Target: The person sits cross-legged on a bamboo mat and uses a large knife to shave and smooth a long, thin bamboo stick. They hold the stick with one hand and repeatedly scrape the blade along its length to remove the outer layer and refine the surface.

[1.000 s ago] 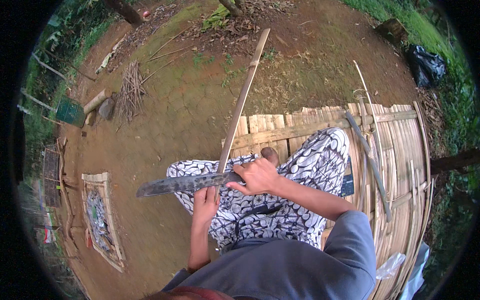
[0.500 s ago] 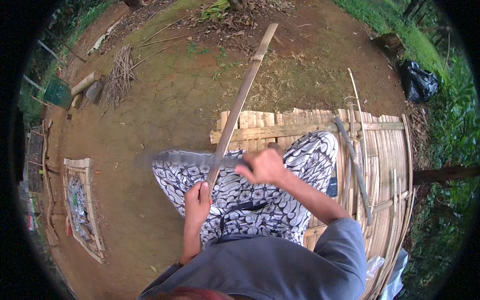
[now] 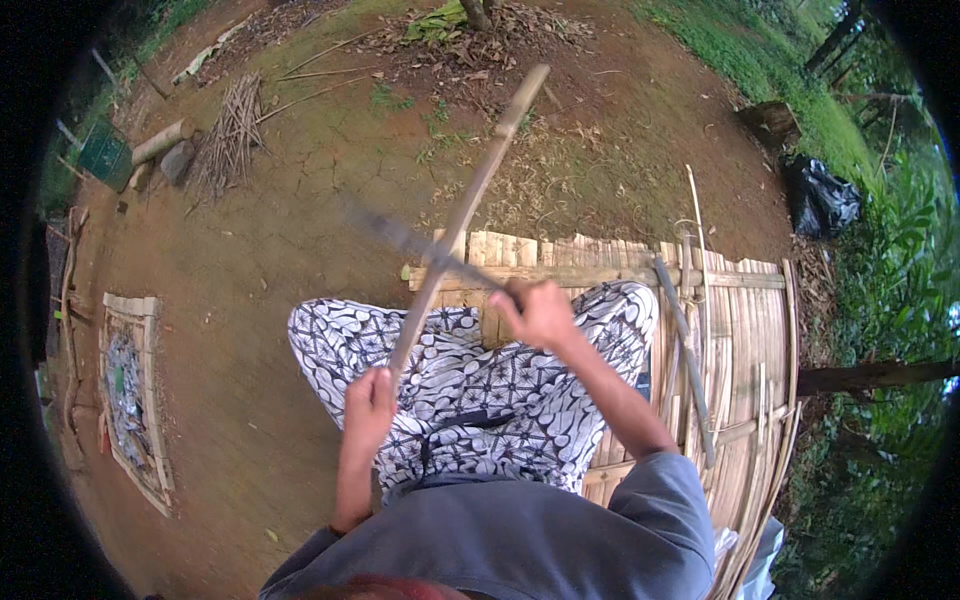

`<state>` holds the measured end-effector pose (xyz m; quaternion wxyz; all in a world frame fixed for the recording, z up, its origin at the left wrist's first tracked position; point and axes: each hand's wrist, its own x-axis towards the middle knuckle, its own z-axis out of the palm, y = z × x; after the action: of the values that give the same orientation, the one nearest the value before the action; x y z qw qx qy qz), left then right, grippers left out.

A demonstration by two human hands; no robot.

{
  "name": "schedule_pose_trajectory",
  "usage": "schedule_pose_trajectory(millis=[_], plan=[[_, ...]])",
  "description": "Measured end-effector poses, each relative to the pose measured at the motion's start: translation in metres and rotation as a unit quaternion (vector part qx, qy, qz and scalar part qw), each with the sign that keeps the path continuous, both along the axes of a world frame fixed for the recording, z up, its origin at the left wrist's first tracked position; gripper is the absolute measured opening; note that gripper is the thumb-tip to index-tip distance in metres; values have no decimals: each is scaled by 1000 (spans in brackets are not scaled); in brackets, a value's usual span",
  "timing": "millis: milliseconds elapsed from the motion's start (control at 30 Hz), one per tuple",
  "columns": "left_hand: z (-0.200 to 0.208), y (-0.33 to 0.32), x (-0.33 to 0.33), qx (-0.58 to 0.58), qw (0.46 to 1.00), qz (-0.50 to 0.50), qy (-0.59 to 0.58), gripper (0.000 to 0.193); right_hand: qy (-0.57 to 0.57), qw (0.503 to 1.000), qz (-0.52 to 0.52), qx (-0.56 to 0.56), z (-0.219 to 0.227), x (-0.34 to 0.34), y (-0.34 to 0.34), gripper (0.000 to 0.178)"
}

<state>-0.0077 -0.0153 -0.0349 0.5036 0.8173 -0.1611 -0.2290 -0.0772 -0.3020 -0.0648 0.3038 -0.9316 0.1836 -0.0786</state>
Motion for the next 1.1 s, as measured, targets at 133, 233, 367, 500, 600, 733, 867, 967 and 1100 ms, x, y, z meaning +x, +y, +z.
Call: schedule_pose_trajectory(millis=[133,233,367,500,600,733,867,967,1100], plan=[[10,-9,12,-35,998,3,59,25,-46,973,190,-122,9,-12,47,58],[-19,-9,1,-2,998,-20,-66,16,-74,963,214,-145,32,-8,62,55],[-18,-24,-9,-43,995,-15,-94,15,-76,964,214,-135,45,1,71,53],[-7,-24,-6,-59,988,-1,-145,15,-129,944,225,-203,25,9,45,52],[7,-8,2,-45,994,54,-88,29,-13,998,-49,39,1,17,-15,48],[-10,-20,-6,-63,996,33,-52,29,0,999,-13,46,18,17,-1,53],[-8,-23,-7,-80,993,19,-81,26,-127,949,223,-185,27,5,42,56],[0,-9,-8,-39,999,7,-31,24,-139,945,186,-228,-14,10,-29,50],[-10,-1,-12,-56,997,42,-18,25,2,998,-49,-29,12,32,-45,47]])
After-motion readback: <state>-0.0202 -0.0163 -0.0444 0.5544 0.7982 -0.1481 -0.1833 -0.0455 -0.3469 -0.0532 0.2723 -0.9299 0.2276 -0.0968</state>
